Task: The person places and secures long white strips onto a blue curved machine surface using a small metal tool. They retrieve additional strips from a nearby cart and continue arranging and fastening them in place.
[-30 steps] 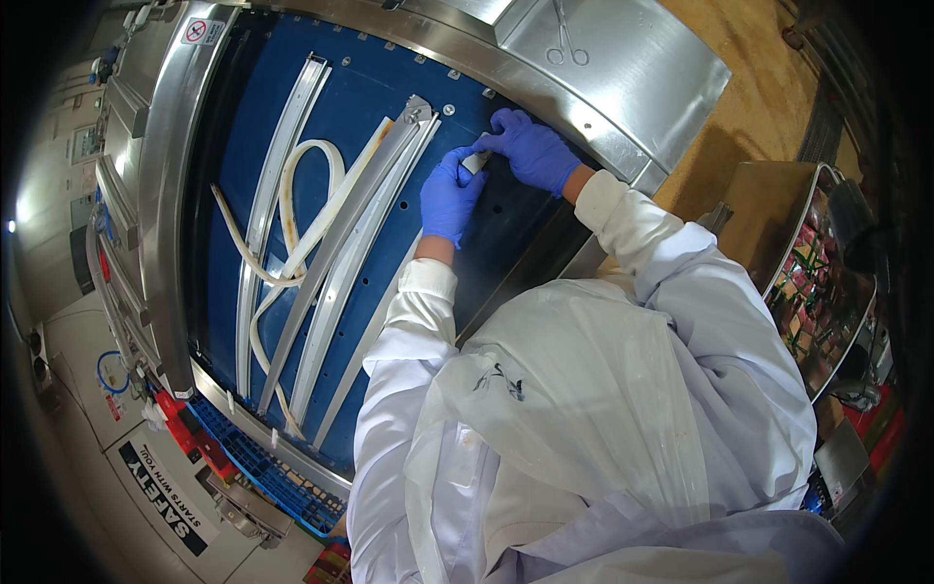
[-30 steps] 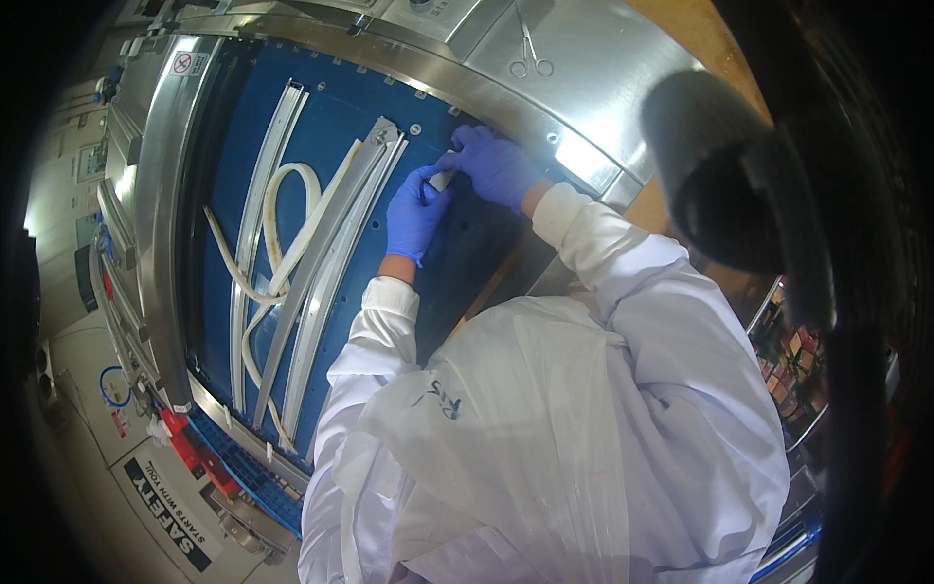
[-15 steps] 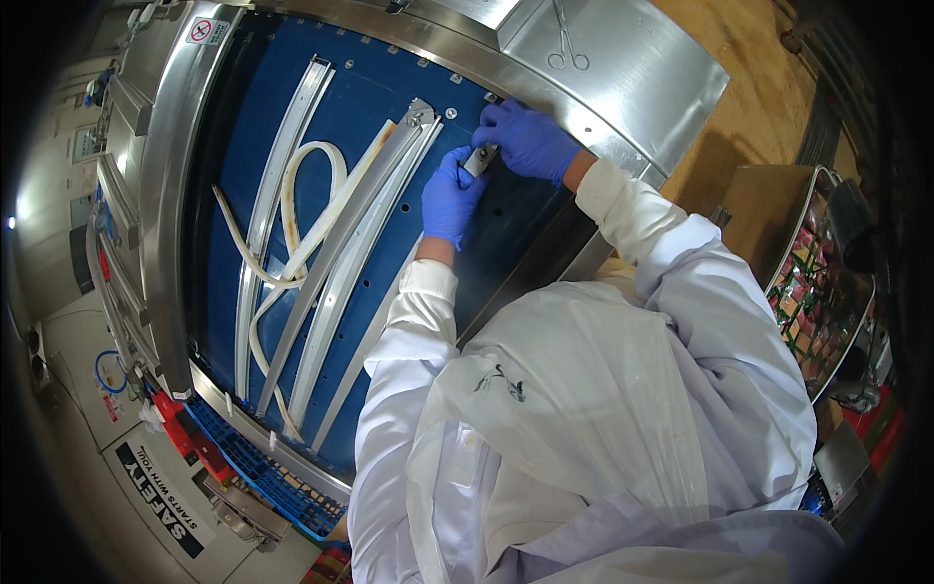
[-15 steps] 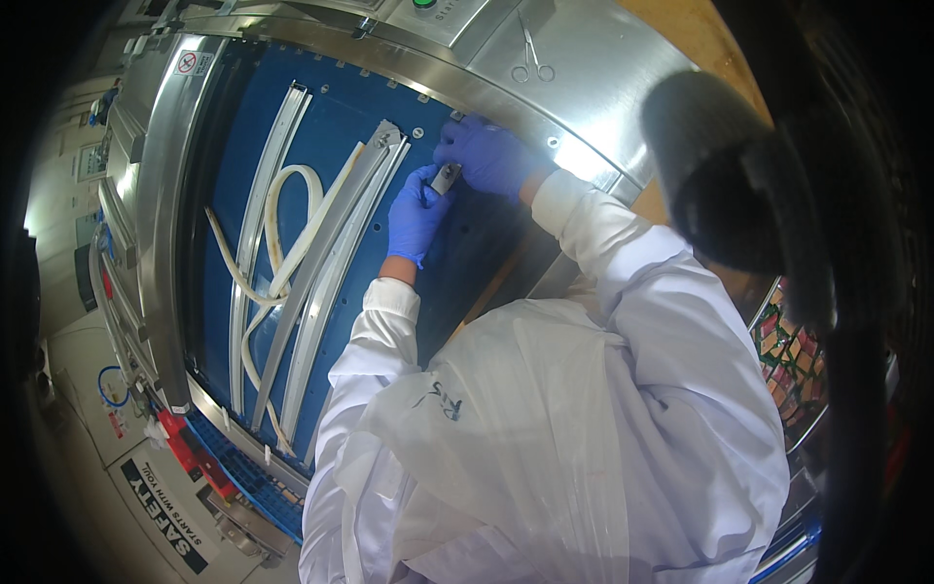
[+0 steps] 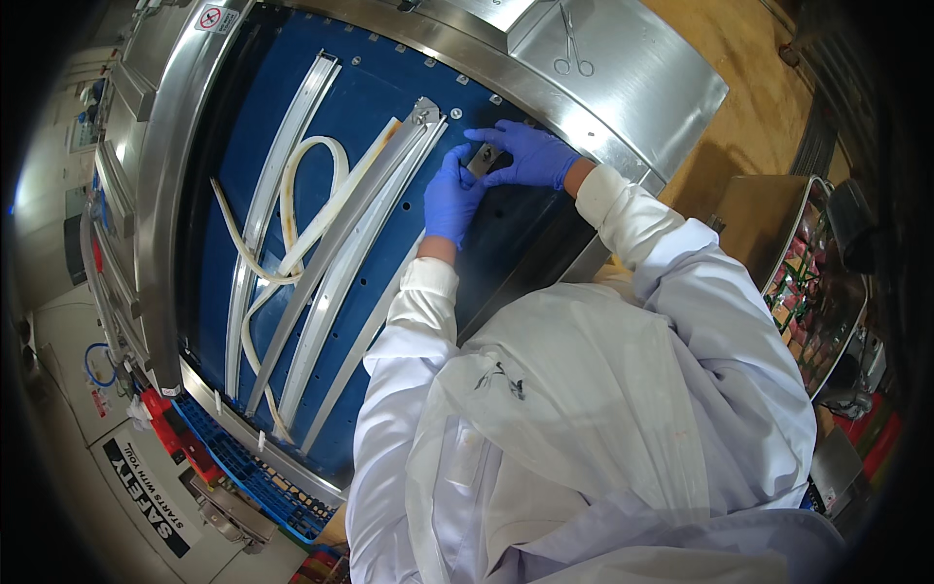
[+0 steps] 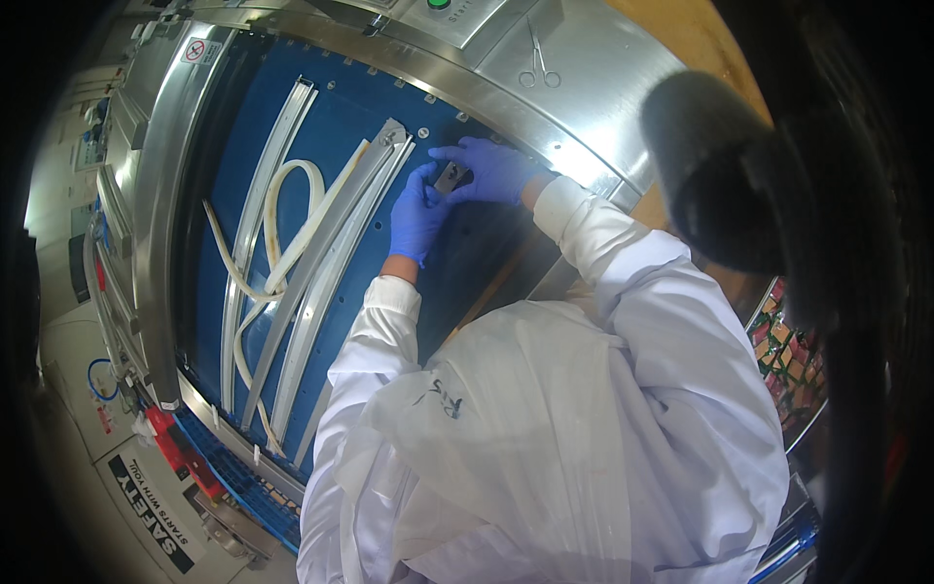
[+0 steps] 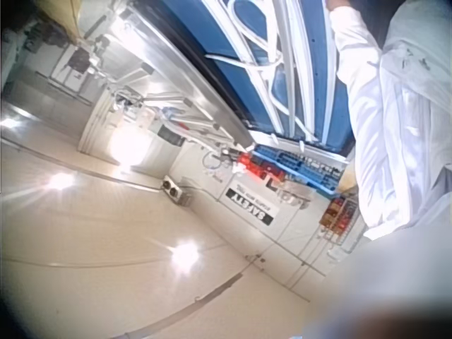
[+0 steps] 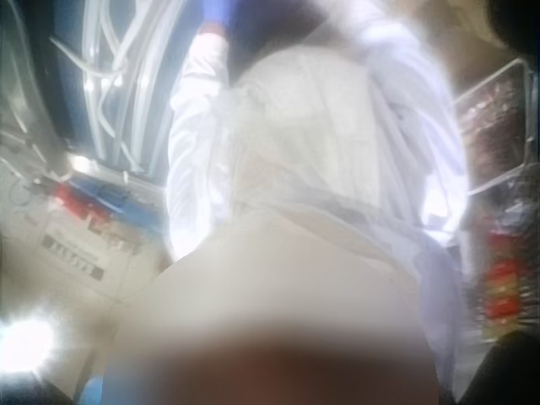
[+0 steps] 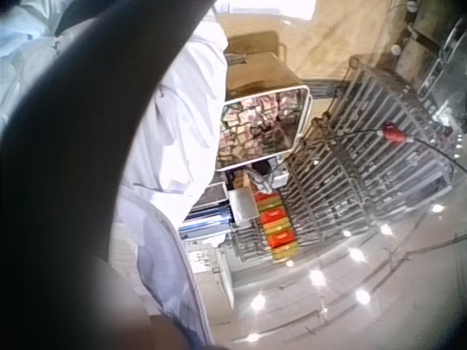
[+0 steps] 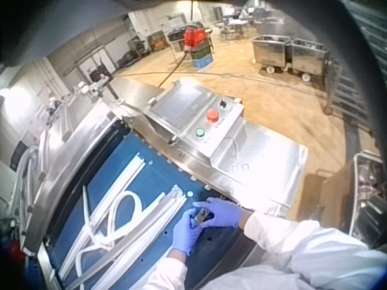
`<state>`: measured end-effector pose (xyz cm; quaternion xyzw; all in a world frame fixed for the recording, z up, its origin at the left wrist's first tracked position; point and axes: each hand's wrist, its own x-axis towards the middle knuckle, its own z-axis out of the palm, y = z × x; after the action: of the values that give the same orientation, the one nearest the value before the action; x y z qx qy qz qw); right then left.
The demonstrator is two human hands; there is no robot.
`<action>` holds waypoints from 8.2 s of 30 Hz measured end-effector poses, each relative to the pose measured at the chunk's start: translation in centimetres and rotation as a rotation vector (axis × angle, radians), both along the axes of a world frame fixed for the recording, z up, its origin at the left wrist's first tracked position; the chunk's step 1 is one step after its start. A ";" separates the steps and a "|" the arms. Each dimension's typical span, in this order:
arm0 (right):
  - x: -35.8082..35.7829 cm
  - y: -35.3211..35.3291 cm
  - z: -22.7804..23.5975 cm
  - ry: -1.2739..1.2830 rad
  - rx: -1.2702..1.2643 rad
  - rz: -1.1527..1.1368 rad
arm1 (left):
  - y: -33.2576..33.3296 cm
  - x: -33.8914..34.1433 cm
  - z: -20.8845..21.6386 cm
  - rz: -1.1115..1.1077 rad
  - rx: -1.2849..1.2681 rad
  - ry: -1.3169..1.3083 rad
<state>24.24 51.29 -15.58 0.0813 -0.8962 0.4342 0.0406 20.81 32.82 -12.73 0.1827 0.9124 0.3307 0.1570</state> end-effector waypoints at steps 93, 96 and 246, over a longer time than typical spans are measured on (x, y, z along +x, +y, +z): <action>-10.4 -55.1 6.8 0.151 0.801 -0.040 | -70.4 11.0 1.4 0.806 -0.427 0.553; -11.3 -55.9 3.1 0.432 0.690 0.089 | -71.9 8.9 -0.7 0.838 -0.438 0.660; 1.3 -11.9 -11.1 -0.177 -1.198 -0.617 | -66.4 26.9 -0.6 0.698 -0.458 0.553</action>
<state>25.53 39.40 -26.72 -0.2505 -0.4833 0.8292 0.1273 47.73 -33.55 -13.32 -0.0918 0.9758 0.0941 -0.1747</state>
